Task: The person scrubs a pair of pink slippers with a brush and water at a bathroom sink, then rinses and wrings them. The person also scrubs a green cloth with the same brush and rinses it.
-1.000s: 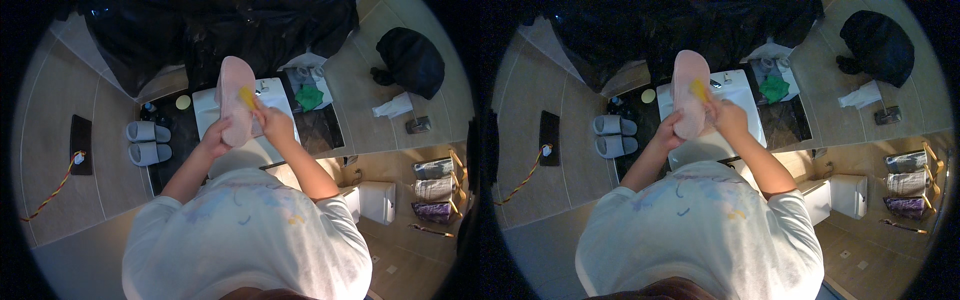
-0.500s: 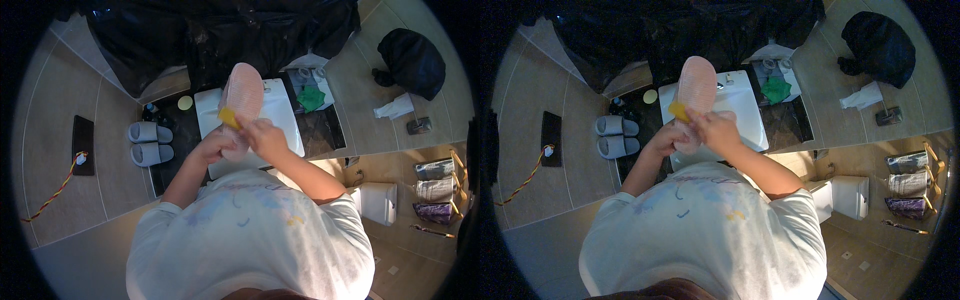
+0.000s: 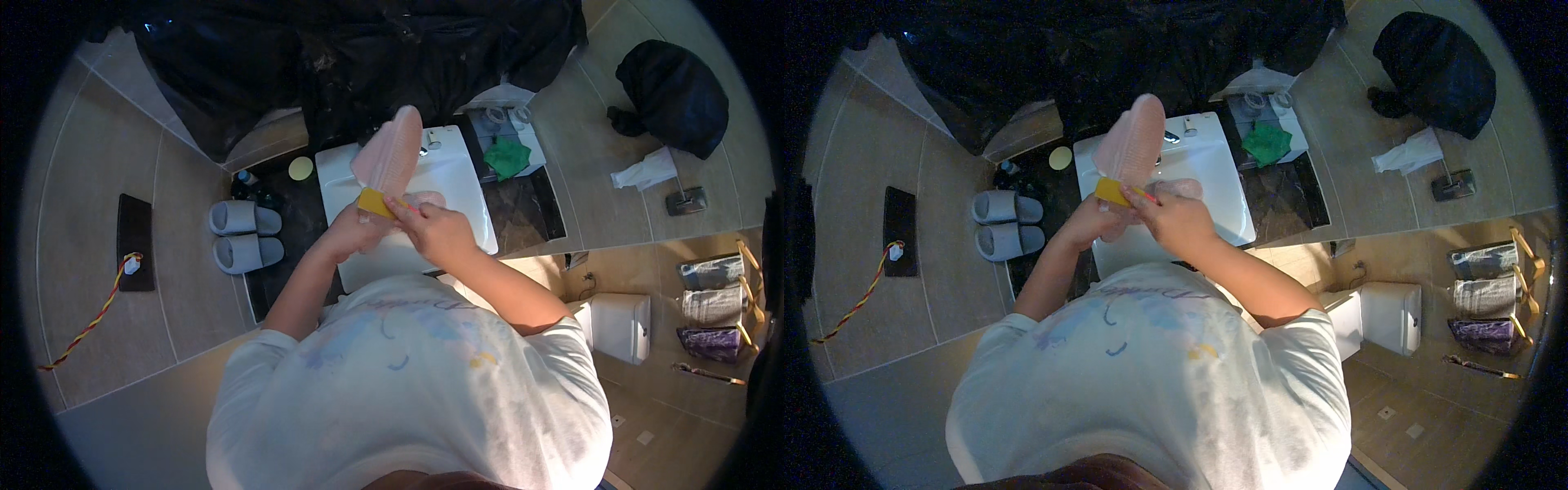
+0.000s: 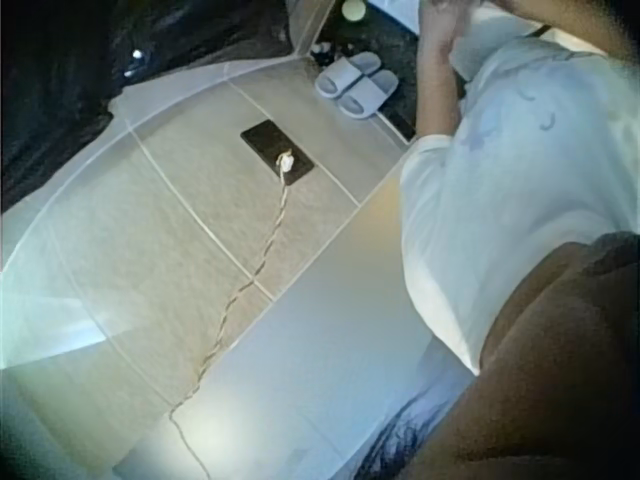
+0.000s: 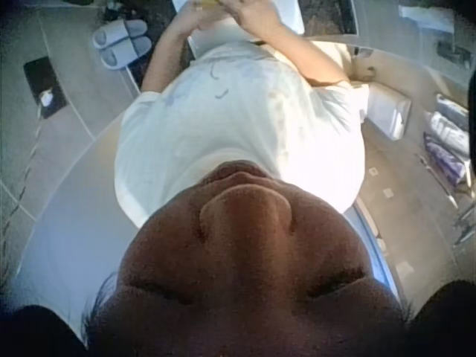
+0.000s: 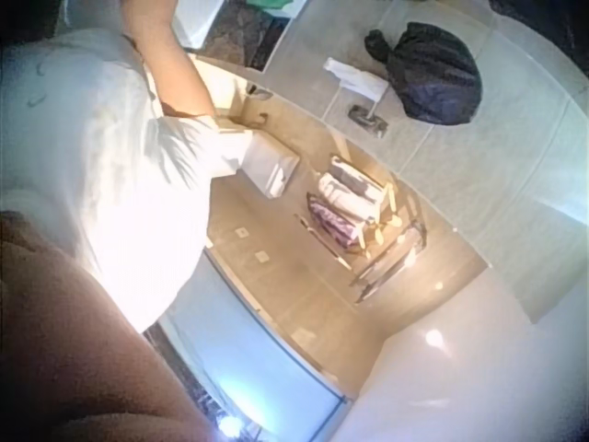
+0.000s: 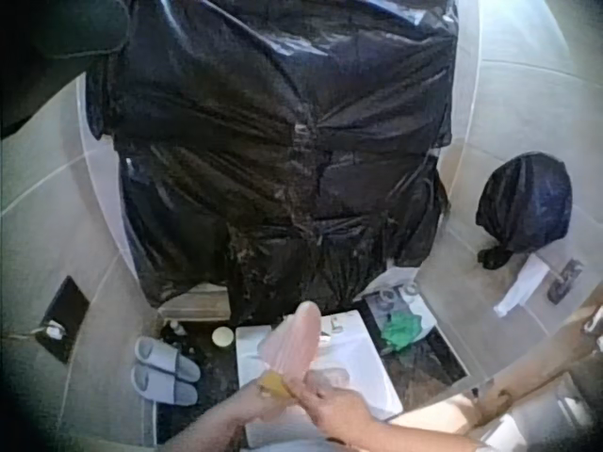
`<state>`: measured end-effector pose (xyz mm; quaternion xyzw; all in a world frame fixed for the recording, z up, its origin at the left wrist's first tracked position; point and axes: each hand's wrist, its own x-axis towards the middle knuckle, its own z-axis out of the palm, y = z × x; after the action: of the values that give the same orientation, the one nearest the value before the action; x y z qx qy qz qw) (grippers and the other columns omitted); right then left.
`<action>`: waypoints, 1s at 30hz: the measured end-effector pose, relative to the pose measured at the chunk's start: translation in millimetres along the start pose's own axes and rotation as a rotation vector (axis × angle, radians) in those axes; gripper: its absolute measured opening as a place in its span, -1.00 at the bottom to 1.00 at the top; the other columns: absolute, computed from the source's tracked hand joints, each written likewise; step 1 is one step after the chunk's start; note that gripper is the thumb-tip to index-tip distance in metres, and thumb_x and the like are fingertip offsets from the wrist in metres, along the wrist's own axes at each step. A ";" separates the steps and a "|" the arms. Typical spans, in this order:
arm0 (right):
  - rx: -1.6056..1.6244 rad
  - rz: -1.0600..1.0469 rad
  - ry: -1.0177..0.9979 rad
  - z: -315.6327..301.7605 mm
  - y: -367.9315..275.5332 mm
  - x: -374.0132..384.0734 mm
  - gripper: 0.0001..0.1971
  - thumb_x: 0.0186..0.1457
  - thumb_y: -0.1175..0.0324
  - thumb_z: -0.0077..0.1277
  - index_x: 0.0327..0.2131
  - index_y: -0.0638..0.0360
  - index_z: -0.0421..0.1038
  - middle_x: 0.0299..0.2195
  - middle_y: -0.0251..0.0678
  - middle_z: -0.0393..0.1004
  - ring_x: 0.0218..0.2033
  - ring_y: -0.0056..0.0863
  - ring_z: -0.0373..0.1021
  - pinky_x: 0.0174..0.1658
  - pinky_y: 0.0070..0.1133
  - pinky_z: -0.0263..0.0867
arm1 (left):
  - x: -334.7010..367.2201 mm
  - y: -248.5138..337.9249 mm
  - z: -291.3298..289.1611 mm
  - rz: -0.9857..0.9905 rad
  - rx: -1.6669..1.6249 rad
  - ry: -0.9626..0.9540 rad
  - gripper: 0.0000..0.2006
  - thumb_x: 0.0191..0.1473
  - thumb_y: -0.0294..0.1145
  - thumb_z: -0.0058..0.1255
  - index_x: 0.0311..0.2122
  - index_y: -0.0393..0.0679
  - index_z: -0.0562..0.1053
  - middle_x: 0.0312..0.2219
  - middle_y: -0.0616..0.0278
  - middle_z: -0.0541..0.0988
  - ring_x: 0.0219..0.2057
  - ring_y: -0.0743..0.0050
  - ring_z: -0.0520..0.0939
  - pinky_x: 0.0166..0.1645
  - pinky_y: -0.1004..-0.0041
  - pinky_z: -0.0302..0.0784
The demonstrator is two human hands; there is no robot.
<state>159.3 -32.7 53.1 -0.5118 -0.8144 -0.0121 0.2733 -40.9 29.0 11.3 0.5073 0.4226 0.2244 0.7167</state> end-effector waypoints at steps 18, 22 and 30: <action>-0.042 0.254 0.123 3.0 46.1 16.5 -0.60 0.19 0.18 0.00 0.11 -0.13 0.40 -0.50 -0.14 0.47 -0.52 -0.19 0.43 -0.46 -0.35 0.32 | -4.7 -11.0 -4.4 -0.065 -0.326 -0.212 -0.26 -0.33 -0.52 0.16 0.13 -0.22 0.31 -0.06 0.16 0.51 -0.04 0.28 0.55 0.09 0.27 0.44; -0.046 0.388 0.154 -13.0 56.7 45.8 -0.54 0.23 0.15 -0.06 0.20 -0.20 0.29 -0.52 -0.18 0.47 -0.53 -0.16 0.43 -0.47 -0.30 0.34 | -7.7 -13.4 -7.3 -0.078 -0.345 -0.205 -0.26 -0.34 -0.56 0.14 0.13 -0.23 0.31 -0.08 0.15 0.51 -0.05 0.26 0.56 0.09 0.26 0.45; -0.045 0.210 -0.047 -2.8 25.1 6.4 -0.57 0.22 0.19 -0.03 0.17 -0.17 0.34 -0.57 -0.18 0.44 -0.57 -0.21 0.40 -0.49 -0.38 0.33 | -2.5 -14.1 -11.3 -0.007 -0.495 -0.299 -0.25 -0.35 -0.56 0.18 0.12 -0.26 0.32 -0.08 0.14 0.53 -0.03 0.24 0.55 0.10 0.27 0.44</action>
<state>179.6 -16.3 51.9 -0.6002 -0.7621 0.0103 0.2425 -53.2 27.7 -2.2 0.3430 0.2467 0.2410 0.8738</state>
